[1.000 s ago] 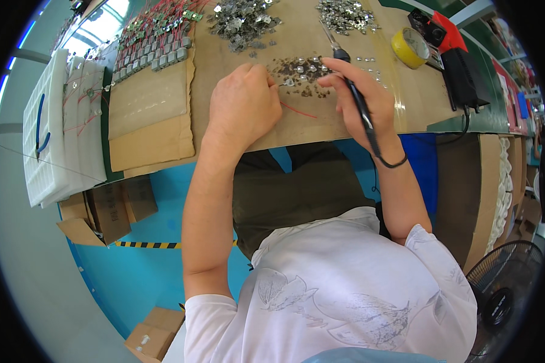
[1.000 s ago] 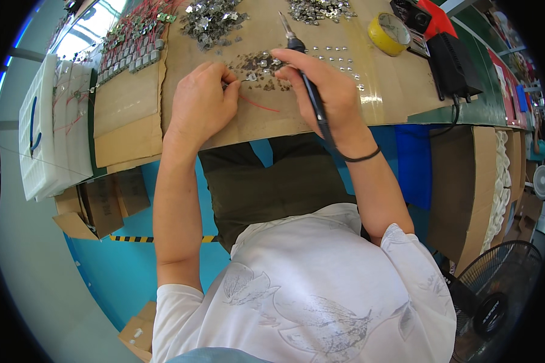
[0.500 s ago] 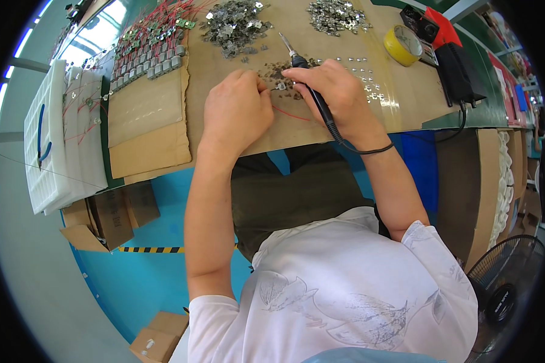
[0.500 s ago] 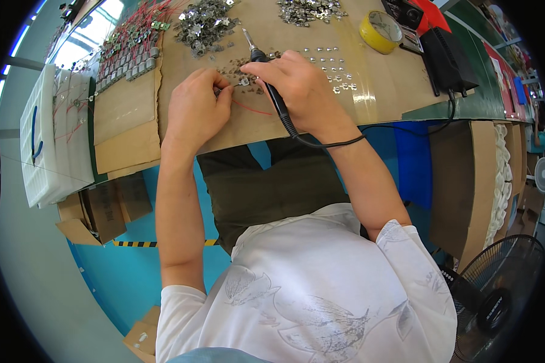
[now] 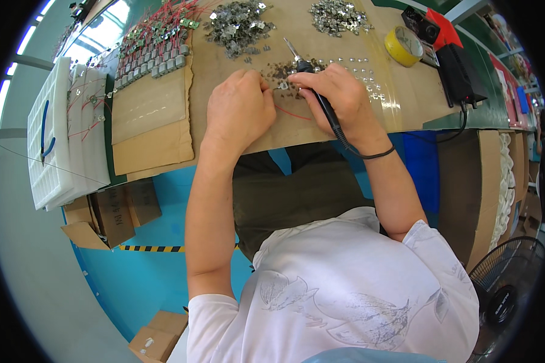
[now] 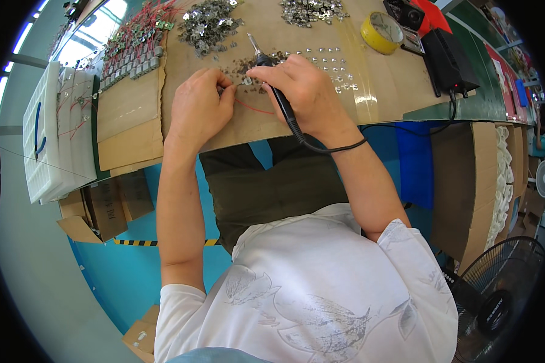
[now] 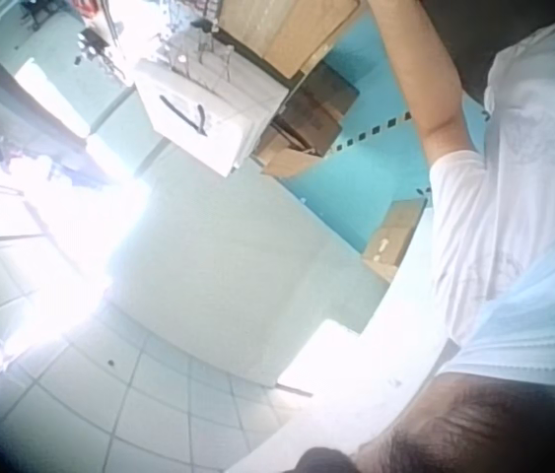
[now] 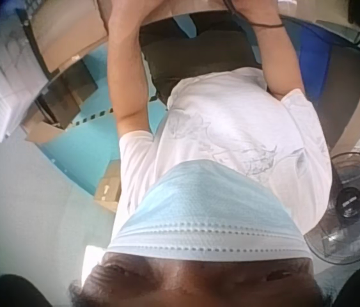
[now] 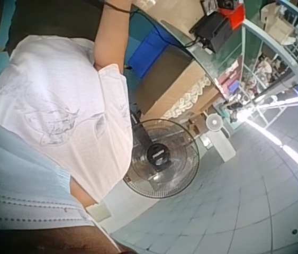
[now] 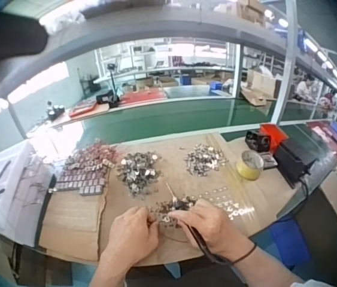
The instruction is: Solder electronic components onto wires and organize them into plastic trays at a factory station.
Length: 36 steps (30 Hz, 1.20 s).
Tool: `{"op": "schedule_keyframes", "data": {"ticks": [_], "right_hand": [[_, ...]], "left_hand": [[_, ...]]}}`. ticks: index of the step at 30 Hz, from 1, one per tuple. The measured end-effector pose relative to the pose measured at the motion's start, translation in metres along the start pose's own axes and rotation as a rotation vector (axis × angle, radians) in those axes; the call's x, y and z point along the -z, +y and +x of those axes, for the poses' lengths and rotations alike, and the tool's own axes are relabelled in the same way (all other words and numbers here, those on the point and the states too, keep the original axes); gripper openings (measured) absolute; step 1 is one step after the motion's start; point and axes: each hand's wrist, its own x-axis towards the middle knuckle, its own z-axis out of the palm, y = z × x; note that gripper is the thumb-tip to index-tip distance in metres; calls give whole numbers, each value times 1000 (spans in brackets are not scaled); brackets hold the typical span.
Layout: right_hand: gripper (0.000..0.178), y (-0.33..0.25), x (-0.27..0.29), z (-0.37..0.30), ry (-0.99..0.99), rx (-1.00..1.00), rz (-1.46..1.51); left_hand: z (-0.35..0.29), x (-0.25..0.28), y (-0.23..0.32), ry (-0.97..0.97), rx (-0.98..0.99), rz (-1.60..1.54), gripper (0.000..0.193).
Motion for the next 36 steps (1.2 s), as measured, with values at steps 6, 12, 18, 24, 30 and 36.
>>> {"op": "schedule_keyframes", "data": {"ticks": [6, 12, 18, 24, 30, 36], "right_hand": [[41, -2, 1, 1, 10, 15, 10], [41, -2, 0, 2, -3, 22, 13], [40, -2, 0, 3, 11, 33, 25], [40, -3, 0, 1, 26, 5, 23], [40, -4, 1, 3, 34, 0, 23], [39, 0, 1, -1, 32, -8, -13]], "left_hand": [[-1, -2, 1, 8, 0, -3, 14], [-1, -1, 1, 7, 5, -6, 13], [0, 1, 4, -8, 13, 5, 12], [-2, 2, 5, 4, 34, -21, 13], [1, 0, -1, 119, 67, -3, 13], [5, 7, -5, 148, 52, 118, 18]]}}
